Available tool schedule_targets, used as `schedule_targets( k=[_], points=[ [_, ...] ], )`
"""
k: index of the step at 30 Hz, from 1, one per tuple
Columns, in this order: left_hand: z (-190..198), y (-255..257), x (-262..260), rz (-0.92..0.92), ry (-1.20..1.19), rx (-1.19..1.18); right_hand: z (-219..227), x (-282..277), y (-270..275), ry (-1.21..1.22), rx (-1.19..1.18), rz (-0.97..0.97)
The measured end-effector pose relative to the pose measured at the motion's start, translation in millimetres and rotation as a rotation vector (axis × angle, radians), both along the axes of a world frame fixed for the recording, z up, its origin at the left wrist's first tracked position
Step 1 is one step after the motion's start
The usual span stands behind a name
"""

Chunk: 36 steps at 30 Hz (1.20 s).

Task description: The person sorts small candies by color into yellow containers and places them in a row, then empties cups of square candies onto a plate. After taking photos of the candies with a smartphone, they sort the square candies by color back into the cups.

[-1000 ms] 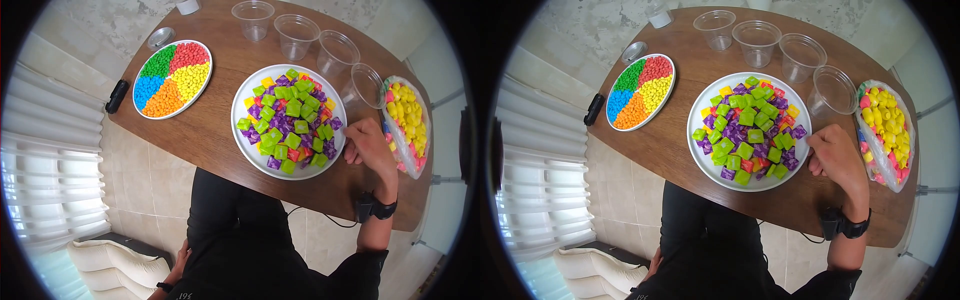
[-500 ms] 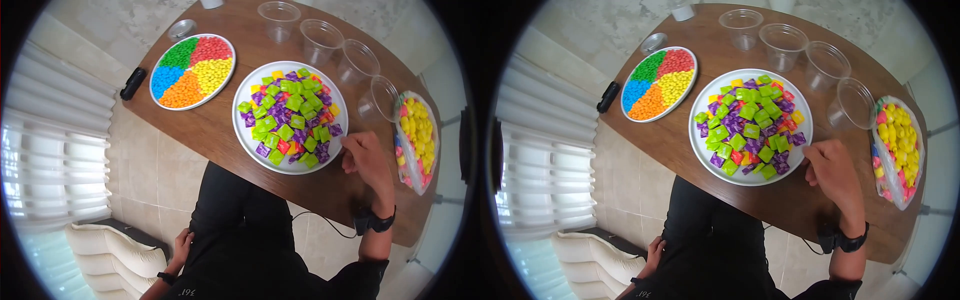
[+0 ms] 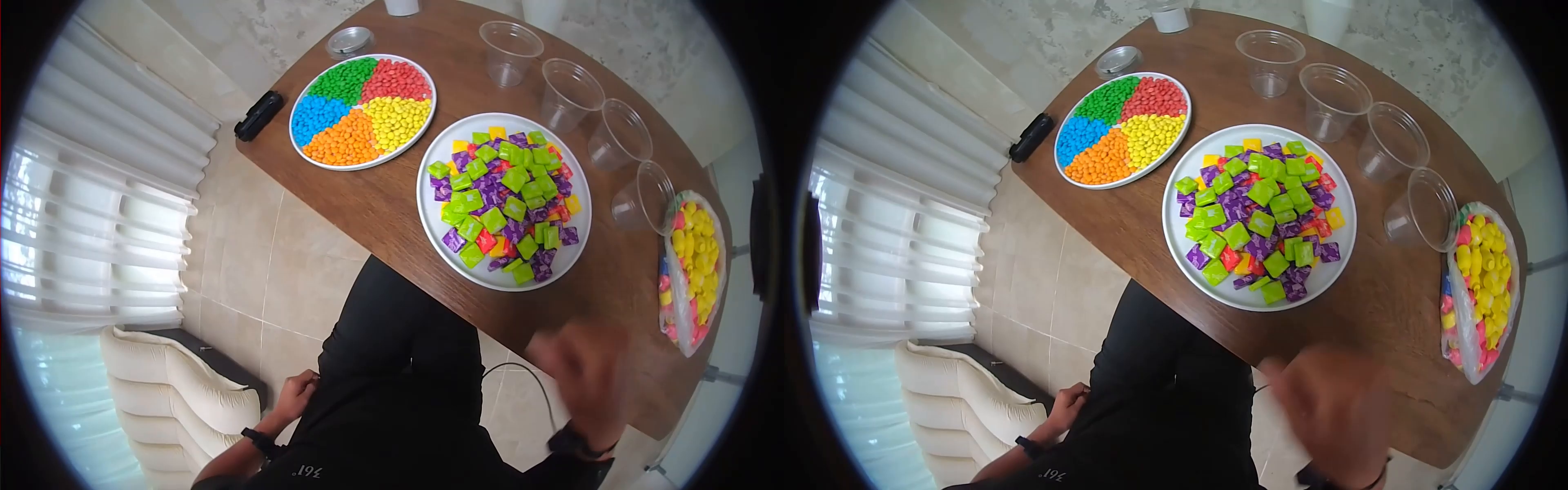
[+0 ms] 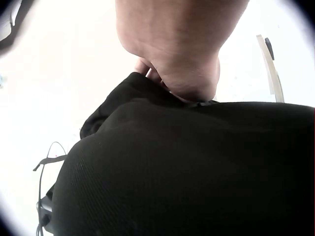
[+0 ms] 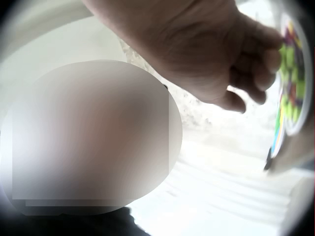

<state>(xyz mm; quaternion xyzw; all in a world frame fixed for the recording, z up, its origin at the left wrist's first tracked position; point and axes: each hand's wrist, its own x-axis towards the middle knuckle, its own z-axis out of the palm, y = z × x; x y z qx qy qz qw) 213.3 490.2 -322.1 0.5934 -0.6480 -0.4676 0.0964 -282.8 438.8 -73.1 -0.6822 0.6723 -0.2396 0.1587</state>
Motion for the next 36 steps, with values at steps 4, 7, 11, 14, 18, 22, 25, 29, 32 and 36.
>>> schedule_targets(
  k=[4, 7, 11, 14, 18, 22, 25, 29, 32, 36],
  points=[
    [30, -22, -23, -0.017, -0.133, 0.082, -30, 58, -11, -0.333, 0.187, 0.655],
    [47, -27, -18, -0.253, -0.206, 0.016, -112, 115, -46, -0.361, 0.271, 0.784],
    [57, -24, -26, -0.223, -0.199, 0.005, -181, 179, -90, -0.341, 0.357, 0.924],
    [58, -27, -31, -0.226, -0.24, 0.045, -198, 221, -91, -0.305, 0.426, 1.03],
    [55, -26, -37, -0.176, -0.272, 0.091, -237, 265, -76, -0.266, 0.457, 1.235],
    [56, -19, -39, -0.157, -0.211, 0.058, -207, 259, -89, -0.304, 0.803, 1.298],
    [51, -16, -37, -0.15, -0.225, 0.093, -226, 268, -88, -0.345, 0.765, 1.286],
    [54, -10, -38, -0.113, -0.28, 0.091, -237, 279, -86, -0.357, 0.57, 1.309],
    [45, -11, -35, -0.114, -0.226, 0.069, -242, 276, -86, -0.363, 0.48, 1.287],
    [55, -13, -37, -0.149, -0.182, 0.05, -237, 276, -80, -0.277, 0.34, 1.302]
  ],
)
